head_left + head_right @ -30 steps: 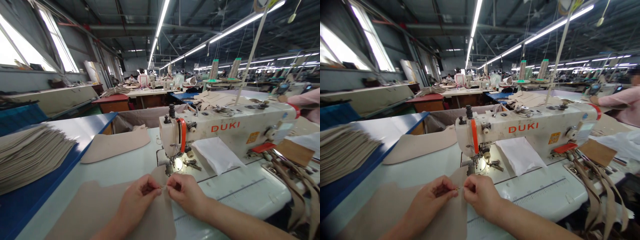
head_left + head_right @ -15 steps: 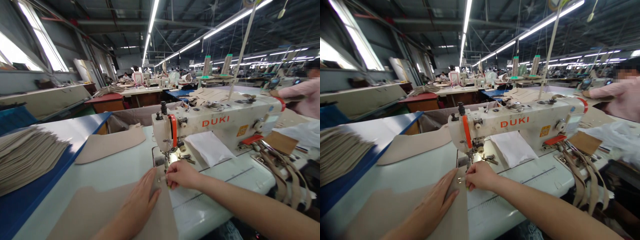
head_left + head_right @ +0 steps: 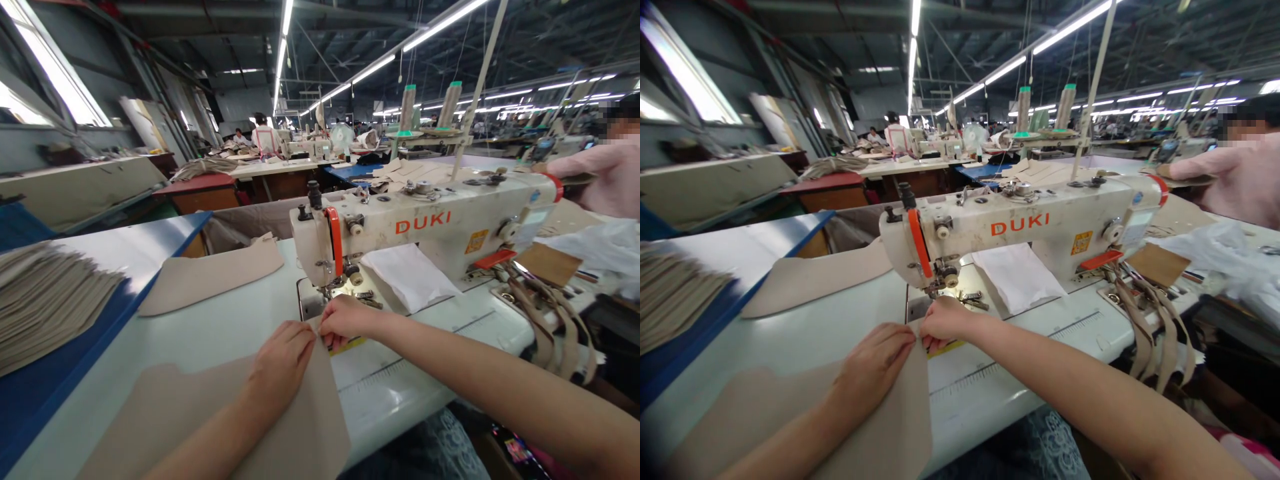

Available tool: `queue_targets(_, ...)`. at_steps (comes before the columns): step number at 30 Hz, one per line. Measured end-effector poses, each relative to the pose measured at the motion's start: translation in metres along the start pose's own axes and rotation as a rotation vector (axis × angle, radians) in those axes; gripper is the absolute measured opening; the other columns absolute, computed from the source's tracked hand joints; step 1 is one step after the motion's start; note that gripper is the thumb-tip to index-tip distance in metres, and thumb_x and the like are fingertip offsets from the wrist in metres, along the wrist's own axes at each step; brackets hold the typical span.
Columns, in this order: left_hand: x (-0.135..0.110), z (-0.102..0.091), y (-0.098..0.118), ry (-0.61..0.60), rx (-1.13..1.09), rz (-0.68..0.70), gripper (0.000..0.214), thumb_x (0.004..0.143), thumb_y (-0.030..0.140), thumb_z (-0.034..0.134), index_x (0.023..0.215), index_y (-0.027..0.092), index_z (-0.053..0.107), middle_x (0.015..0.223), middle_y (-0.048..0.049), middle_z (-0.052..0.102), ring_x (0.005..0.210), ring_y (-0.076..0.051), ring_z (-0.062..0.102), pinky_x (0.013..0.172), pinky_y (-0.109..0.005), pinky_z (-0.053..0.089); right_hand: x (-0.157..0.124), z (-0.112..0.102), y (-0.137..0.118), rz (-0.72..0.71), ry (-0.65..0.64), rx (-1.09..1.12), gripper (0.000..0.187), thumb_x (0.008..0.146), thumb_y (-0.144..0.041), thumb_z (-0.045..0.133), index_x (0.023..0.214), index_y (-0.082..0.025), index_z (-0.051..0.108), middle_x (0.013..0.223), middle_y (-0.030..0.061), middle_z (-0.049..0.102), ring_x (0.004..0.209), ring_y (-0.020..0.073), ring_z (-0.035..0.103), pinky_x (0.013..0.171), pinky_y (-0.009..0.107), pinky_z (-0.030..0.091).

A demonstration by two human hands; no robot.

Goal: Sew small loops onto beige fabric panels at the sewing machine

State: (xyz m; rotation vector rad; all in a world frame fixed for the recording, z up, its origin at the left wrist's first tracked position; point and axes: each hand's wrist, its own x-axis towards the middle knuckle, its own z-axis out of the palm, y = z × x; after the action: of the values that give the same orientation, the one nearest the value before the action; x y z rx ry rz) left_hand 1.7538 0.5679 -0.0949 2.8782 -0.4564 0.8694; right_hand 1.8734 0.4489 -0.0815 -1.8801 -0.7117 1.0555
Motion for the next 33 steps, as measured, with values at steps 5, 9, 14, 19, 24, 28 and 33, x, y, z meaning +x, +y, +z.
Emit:
queue_targets(5, 0.005, 0.006, 0.004, 0.048, 0.03, 0.012, 0.022, 0.087, 0.013, 0.041, 0.074, 0.016, 0.058, 0.074, -0.0049, 0.065, 0.072, -0.018, 0.06, 0.069, -0.03, 0.051, 0.0, -0.002, -0.001, -0.017, -0.013, -0.076, 0.019, 0.071, -0.009, 0.052, 0.053, -0.016, 0.052, 0.044, -0.0056, 0.056, 0.036, 0.0067, 0.052, 0.042, 0.016, 0.047)
queue_targets(9, 0.007, 0.006, 0.004, 0.006, 0.04, 0.006, 0.019, 0.083, 0.011, 0.043, 0.072, 0.017, 0.057, 0.073, -0.0041, 0.065, 0.07, -0.018, 0.06, 0.067, -0.029, 0.051, -0.001, -0.004, -0.003, -0.057, 0.009, -0.199, 0.018, 0.07, -0.011, 0.052, 0.052, -0.016, 0.054, 0.048, -0.003, 0.058, 0.041, 0.0103, 0.056, 0.047, 0.021, 0.048)
queue_targets(14, 0.007, 0.005, 0.002, -0.002, 0.033, -0.013, 0.016, 0.082, 0.011, 0.045, 0.073, 0.018, 0.057, 0.076, -0.004, 0.067, 0.072, -0.018, 0.061, 0.067, -0.03, 0.051, -0.024, -0.005, 0.009, -0.255, 0.252, -0.425, 0.011, 0.076, -0.014, 0.053, 0.071, -0.017, 0.062, 0.076, 0.0033, 0.067, 0.077, 0.0183, 0.062, 0.07, 0.027, 0.045)
queue_targets(19, 0.007, 0.006, 0.003, 0.014, -0.015, -0.034, 0.016, 0.082, 0.011, 0.045, 0.074, 0.018, 0.058, 0.077, -0.0035, 0.067, 0.074, -0.017, 0.062, 0.07, -0.029, 0.052, -0.066, -0.007, 0.043, -0.79, 0.249, -1.065, 0.016, 0.09, -0.017, 0.048, 0.086, -0.016, 0.063, 0.087, 0.0056, 0.064, 0.085, 0.018, 0.054, 0.072, 0.028, 0.041)
queue_targets(24, 0.006, 0.006, 0.003, 0.015, -0.045, -0.037, 0.018, 0.084, 0.011, 0.044, 0.076, 0.018, 0.058, 0.077, -0.0032, 0.067, 0.074, -0.016, 0.061, 0.071, -0.029, 0.051, -0.072, -0.002, 0.055, -1.063, 0.242, -1.266, 0.014, 0.092, -0.02, 0.049, 0.1, -0.017, 0.06, 0.096, 0.0037, 0.062, 0.09, 0.0179, 0.05, 0.079, 0.031, 0.041)
queue_targets(28, 0.006, 0.004, 0.0, -0.02, -0.056, -0.031, 0.017, 0.086, 0.013, 0.045, 0.078, 0.018, 0.059, 0.077, -0.003, 0.066, 0.075, -0.017, 0.061, 0.071, -0.029, 0.051, -0.054, 0.007, 0.051, -1.094, 0.386, -1.201, 0.014, 0.092, -0.025, 0.049, 0.085, -0.017, 0.059, 0.085, 0.002, 0.061, 0.085, 0.0181, 0.05, 0.078, 0.031, 0.042)
queue_targets(33, 0.006, 0.006, -0.002, -0.029, -0.037, -0.02, 0.019, 0.088, 0.015, 0.044, 0.074, 0.019, 0.056, 0.073, -0.0021, 0.065, 0.071, -0.016, 0.06, 0.067, -0.028, 0.05, -0.039, 0.016, 0.054, -1.138, 0.417, -1.142, 0.011, 0.091, -0.018, 0.049, 0.087, -0.016, 0.058, 0.093, 0.0028, 0.064, 0.091, 0.0163, 0.053, 0.094, 0.031, 0.038)
